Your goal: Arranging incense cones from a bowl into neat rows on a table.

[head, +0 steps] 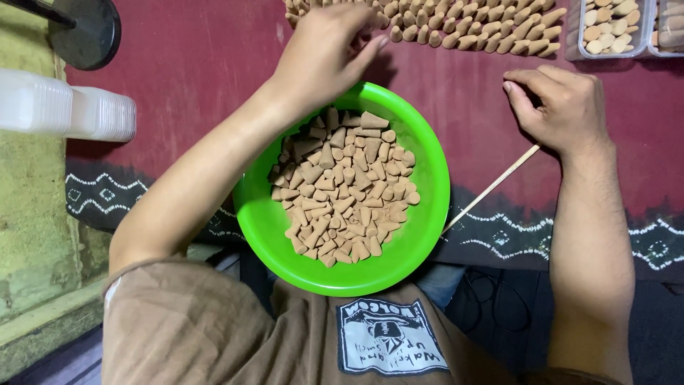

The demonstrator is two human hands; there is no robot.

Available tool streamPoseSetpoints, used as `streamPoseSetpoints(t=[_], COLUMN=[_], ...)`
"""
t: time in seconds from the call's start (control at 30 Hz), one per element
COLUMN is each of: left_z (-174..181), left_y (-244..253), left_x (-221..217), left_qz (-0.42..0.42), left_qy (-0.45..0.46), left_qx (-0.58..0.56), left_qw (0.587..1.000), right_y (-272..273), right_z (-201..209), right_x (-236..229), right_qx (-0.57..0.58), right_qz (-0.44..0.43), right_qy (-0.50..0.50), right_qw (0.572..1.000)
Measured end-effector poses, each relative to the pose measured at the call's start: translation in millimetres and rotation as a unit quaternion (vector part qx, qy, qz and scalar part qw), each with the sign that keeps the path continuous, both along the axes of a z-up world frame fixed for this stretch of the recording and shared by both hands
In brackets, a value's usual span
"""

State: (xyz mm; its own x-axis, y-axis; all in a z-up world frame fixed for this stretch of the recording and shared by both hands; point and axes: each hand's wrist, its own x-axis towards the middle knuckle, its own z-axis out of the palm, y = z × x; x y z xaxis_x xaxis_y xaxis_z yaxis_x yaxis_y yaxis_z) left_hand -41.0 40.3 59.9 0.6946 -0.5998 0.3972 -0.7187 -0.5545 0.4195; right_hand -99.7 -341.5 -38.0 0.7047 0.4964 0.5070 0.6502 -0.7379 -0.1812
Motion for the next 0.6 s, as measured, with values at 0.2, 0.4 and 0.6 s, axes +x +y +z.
streamPoseSetpoints(t=[0.2,0.4,0.6], left_z=[8,16,-12], left_y=[37,75,116], left_x=[-66,-82,-63], left_qz=[-0.111,-0.061,0.018], left_qy=[-0.097,-0.137,0.045], left_qx=[0.001,0.037,-0.197], left_qw=[0.989,0.988,0.979], right_y=[4,2,1], right_z=[-4,-6,-8], right_x=[4,4,2], right_qx=[0.027,0.083,0.025], right_qz=[0.023,0.040,0.029], right_qy=[0.025,0.047,-0.016], right_qw=[0.999,0.995,0.999])
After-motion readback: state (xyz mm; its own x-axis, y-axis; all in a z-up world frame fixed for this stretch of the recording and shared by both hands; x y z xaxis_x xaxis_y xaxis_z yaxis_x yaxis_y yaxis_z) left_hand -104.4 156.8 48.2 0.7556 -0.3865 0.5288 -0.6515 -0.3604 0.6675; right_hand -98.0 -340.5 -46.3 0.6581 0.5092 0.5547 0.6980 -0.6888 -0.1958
